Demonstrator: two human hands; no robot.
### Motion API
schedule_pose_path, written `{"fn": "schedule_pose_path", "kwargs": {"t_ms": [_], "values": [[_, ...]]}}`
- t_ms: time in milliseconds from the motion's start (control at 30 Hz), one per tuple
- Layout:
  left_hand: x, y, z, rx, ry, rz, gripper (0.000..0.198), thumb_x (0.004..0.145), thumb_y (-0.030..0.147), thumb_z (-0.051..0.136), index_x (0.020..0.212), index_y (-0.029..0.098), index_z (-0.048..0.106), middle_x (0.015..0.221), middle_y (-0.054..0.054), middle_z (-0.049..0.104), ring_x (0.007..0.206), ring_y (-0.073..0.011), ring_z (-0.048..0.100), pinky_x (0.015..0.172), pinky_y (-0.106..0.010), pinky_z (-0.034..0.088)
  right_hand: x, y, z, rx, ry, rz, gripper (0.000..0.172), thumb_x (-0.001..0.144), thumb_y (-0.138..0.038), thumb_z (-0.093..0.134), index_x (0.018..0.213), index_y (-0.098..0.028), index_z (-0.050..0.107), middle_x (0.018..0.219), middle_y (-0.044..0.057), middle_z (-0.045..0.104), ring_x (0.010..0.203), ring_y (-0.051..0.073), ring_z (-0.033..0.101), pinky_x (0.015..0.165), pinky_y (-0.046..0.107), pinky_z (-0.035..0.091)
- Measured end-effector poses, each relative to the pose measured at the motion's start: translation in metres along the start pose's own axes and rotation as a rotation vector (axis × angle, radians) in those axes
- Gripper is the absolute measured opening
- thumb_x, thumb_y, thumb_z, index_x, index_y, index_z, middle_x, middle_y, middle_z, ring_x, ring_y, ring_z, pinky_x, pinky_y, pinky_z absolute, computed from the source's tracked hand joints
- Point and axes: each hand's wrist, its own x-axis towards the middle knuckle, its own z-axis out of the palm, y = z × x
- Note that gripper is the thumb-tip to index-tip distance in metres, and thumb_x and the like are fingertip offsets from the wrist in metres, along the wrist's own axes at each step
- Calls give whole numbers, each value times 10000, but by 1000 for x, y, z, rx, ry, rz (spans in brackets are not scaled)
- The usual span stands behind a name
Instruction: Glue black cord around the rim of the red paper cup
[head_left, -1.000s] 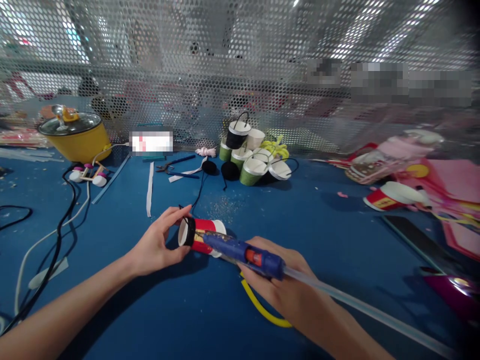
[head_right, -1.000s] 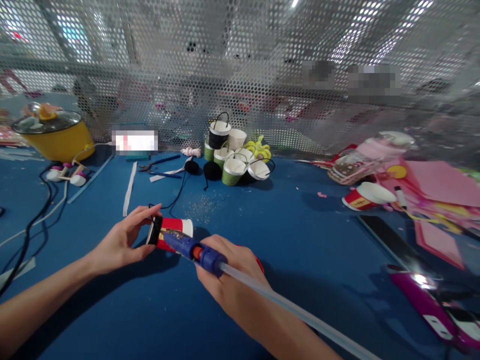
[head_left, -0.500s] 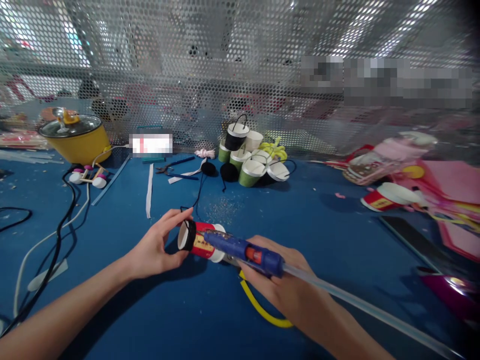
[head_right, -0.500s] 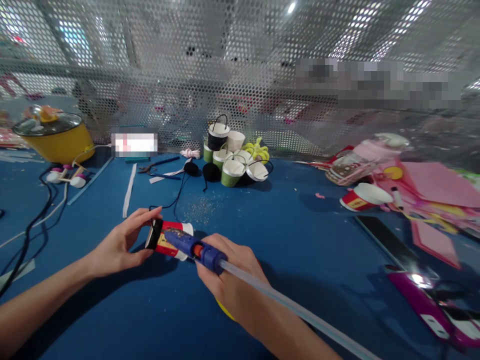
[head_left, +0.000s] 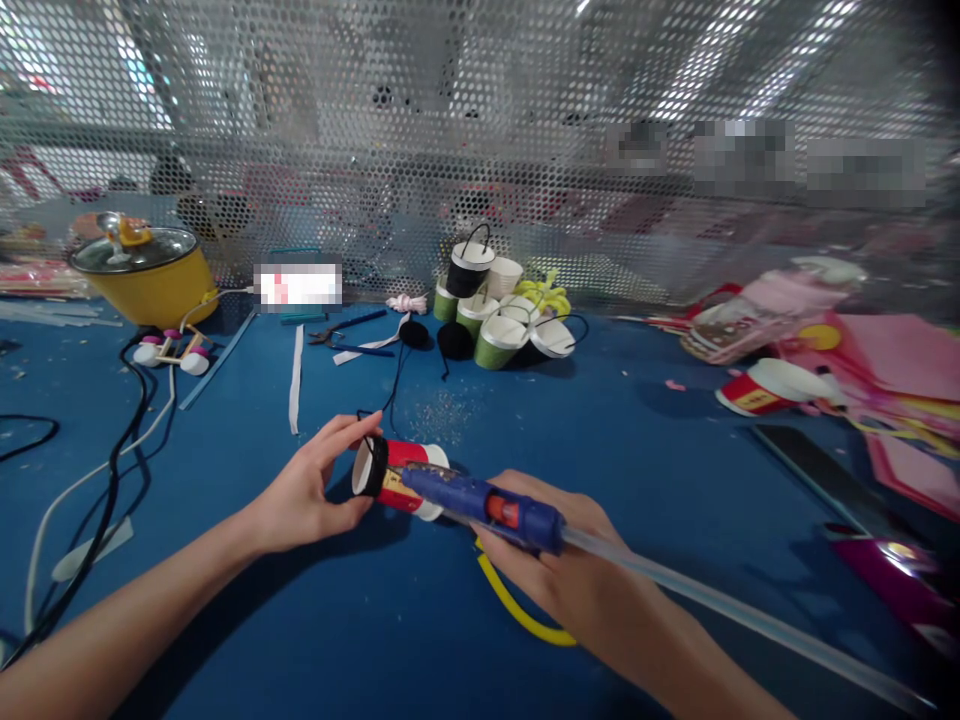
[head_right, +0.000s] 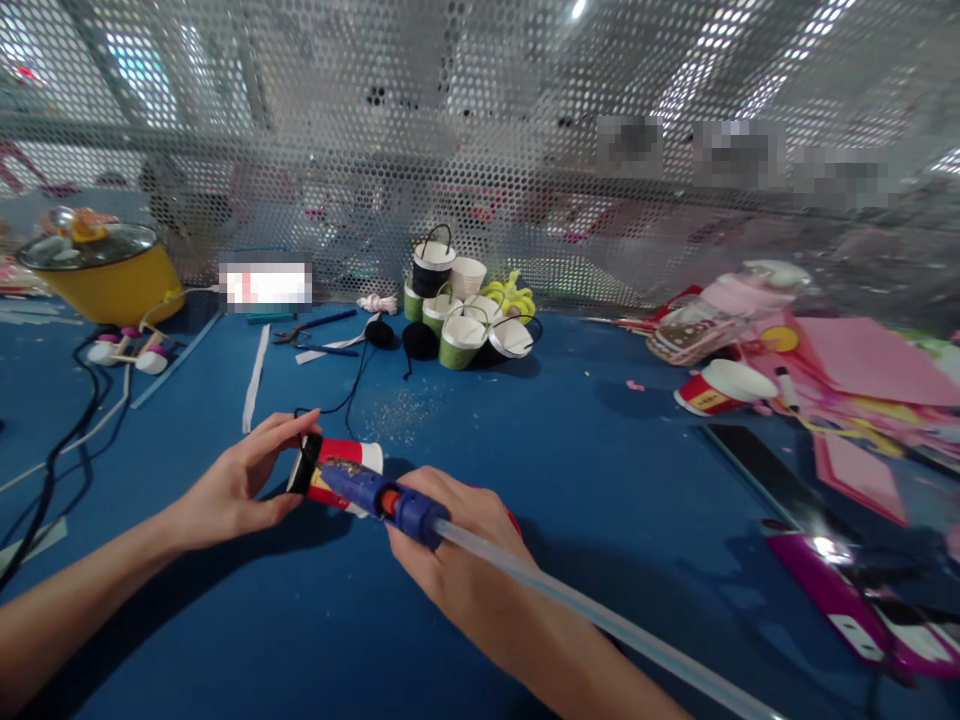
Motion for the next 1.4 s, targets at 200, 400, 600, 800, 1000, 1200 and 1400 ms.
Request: {"fn": "schedule_pose_path", "kwargs": {"t_ms": [200,400,600,800,1000,1200,1400], "values": [[-1,3,0,67,-31,-13,691,712,125,585,1359,231,367,1187,-98,455,1112,-246,471,901,-352,474,7,3,0,-42,68,-15,78,783,-210,505,707,-221,499,614,-3,579,522,145,541,481,250,391],[-4,6,-1,83,-53,-5,687,723,127,573,1365,233,354,1193,-101,461,1109,-251,482,908,-380,476,8,6,4,-24,116,-60,99,783,-199,502,687,-217,484,621,0,581,532,148,548,484,249,395],[-1,2,1,1,-18,0,678,708,125,592,1345,239,389,1156,-89,454,1087,-233,481,949,-403,441,7,3,5,-59,128,-77,86,777,-181,523,699,-213,505,609,-8,576,516,141,539,470,243,378],[1,-4,2,-141,22,-94,686,687,134,621,1327,262,411,1125,-61,432,1059,-214,491,1015,-456,368,2,-1,6,-98,109,-82,89,755,-148,529,690,-208,521,600,-19,588,488,128,537,458,231,375],[0,-7,2,-164,30,-116,688,686,134,630,1320,291,418,1118,-47,440,1073,-220,484,1015,-466,361,-2,0,10,-102,110,-124,82,749,-136,516,710,-203,544,608,-13,600,488,137,550,470,244,383],[0,-2,2,-109,24,-62,685,699,131,612,1337,261,396,1124,-62,441,1070,-213,484,995,-430,392,0,1,6,-77,88,-50,68,758,-180,533,697,-211,532,595,-21,581,493,135,530,465,241,370],[-2,4,1,42,1,-12,663,714,145,593,1340,234,394,1143,-85,452,1073,-236,486,945,-418,443,5,3,1,9,116,-60,96,792,-199,503,697,-213,507,615,-13,574,526,137,527,497,248,388]]}}
